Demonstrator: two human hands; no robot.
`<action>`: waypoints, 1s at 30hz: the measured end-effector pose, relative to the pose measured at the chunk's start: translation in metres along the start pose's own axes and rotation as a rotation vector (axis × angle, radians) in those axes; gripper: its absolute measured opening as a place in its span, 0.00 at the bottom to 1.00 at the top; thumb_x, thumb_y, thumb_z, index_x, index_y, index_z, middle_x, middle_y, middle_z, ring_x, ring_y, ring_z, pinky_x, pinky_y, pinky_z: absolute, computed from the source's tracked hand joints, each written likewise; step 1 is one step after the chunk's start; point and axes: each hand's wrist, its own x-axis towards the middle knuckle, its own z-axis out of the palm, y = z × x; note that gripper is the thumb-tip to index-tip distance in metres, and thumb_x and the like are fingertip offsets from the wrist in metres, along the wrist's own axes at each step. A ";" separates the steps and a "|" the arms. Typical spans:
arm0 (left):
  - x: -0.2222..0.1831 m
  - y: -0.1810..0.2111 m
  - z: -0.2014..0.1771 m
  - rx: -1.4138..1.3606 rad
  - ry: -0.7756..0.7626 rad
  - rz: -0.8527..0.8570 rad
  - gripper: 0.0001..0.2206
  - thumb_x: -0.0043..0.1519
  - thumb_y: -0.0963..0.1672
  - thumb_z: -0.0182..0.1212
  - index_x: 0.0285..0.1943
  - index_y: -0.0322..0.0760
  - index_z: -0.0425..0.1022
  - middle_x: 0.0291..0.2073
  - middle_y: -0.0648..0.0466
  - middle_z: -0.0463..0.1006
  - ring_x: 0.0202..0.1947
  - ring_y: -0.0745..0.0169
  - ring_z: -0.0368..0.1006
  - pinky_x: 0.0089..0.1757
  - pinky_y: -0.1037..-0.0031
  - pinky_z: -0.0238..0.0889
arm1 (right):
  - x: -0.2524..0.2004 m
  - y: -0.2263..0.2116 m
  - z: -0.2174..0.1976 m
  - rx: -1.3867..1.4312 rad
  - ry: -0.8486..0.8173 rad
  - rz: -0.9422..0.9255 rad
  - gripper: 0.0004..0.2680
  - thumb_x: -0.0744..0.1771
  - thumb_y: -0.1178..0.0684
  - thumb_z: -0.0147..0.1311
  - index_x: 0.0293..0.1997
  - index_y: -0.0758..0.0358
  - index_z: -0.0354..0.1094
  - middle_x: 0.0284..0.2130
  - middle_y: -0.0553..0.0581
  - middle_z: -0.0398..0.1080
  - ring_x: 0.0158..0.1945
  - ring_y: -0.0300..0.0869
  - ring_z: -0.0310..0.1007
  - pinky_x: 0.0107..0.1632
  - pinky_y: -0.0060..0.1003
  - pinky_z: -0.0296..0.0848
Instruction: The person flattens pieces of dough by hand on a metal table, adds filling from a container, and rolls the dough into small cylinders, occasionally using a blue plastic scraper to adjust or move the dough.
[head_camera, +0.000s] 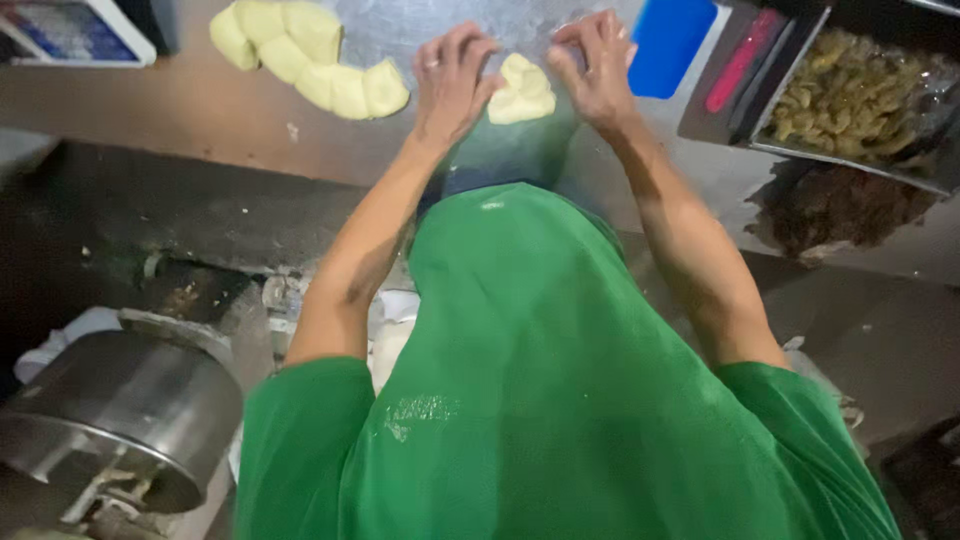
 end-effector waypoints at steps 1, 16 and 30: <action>0.003 0.003 -0.001 -0.016 0.008 -0.013 0.32 0.63 0.57 0.75 0.72 0.51 0.64 0.71 0.54 0.57 0.68 0.45 0.52 0.62 0.46 0.47 | -0.001 0.000 -0.009 0.061 -0.005 -0.007 0.16 0.70 0.44 0.67 0.62 0.53 0.69 0.55 0.58 0.62 0.62 0.52 0.61 0.61 0.50 0.57; 0.005 0.009 0.001 -0.018 -0.099 -0.108 0.48 0.58 0.61 0.74 0.82 0.47 0.50 0.79 0.41 0.38 0.77 0.29 0.31 0.66 0.34 0.28 | 0.005 -0.035 -0.011 -0.048 -0.062 0.027 0.28 0.62 0.38 0.71 0.64 0.61 0.64 0.53 0.63 0.59 0.57 0.57 0.58 0.55 0.54 0.55; 0.014 0.019 0.007 0.034 0.095 -0.228 0.47 0.59 0.59 0.71 0.82 0.48 0.46 0.80 0.47 0.35 0.77 0.32 0.30 0.66 0.30 0.31 | 0.012 -0.039 0.017 -0.155 0.158 0.084 0.19 0.67 0.38 0.68 0.58 0.54 0.68 0.52 0.59 0.62 0.57 0.56 0.60 0.55 0.56 0.57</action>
